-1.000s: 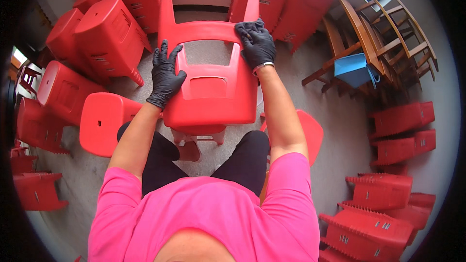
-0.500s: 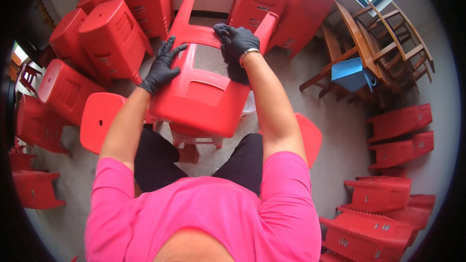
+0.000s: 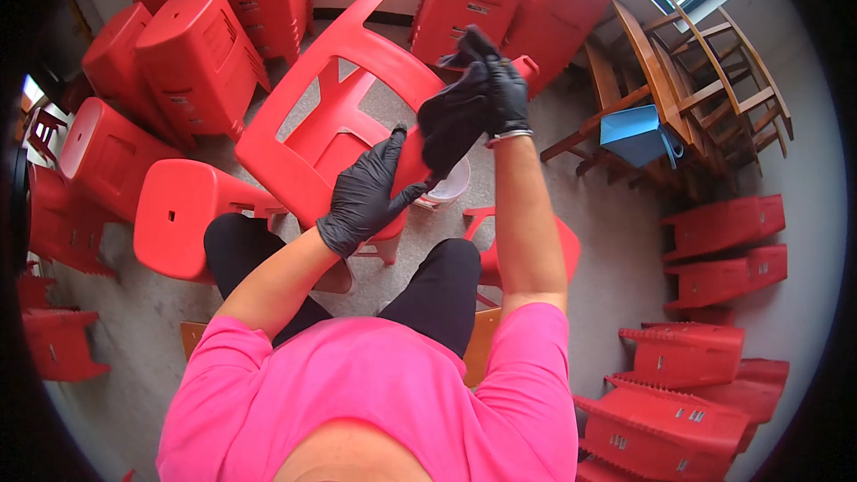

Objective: Wiping down red plastic stools with a damp cloth and a bucket of water.

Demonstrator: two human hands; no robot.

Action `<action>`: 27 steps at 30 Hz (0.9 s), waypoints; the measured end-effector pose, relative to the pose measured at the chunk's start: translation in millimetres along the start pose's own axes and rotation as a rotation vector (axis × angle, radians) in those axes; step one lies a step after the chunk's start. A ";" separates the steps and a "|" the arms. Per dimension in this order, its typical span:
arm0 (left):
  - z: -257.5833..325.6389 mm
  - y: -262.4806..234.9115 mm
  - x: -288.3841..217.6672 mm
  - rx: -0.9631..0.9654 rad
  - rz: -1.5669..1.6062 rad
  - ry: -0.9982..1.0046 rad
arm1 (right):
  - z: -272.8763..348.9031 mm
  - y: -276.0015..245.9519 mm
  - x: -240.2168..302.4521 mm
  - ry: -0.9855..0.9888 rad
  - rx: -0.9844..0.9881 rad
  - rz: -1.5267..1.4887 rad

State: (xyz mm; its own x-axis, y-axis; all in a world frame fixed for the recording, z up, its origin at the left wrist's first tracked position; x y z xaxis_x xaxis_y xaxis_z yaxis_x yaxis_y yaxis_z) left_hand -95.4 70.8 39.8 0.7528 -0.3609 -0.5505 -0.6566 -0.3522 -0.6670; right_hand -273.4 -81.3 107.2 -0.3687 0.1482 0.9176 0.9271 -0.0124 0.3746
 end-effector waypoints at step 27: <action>-4.6 -5.8 22.3 0.122 0.039 0.002 | 73.7 33.7 -2.1 -0.637 0.229 1.500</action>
State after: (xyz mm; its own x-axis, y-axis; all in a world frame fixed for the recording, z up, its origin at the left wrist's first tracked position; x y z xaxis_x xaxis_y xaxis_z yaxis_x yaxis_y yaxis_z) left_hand -75.1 60.8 33.7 0.7264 -0.3746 -0.5763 -0.6749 -0.2299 -0.7012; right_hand -236.4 -9.1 108.1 0.8439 0.4980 0.1995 0.4202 -0.3824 -0.8229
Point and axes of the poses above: each hand's wrist, its own z-axis away from the middle knuckle, its own y-axis out of the palm, x = y × z, the point moved 1 cm from there along -z, towards the middle knuckle, and after that the axes turned 11 degrees about -x, right-handed, at the moved point
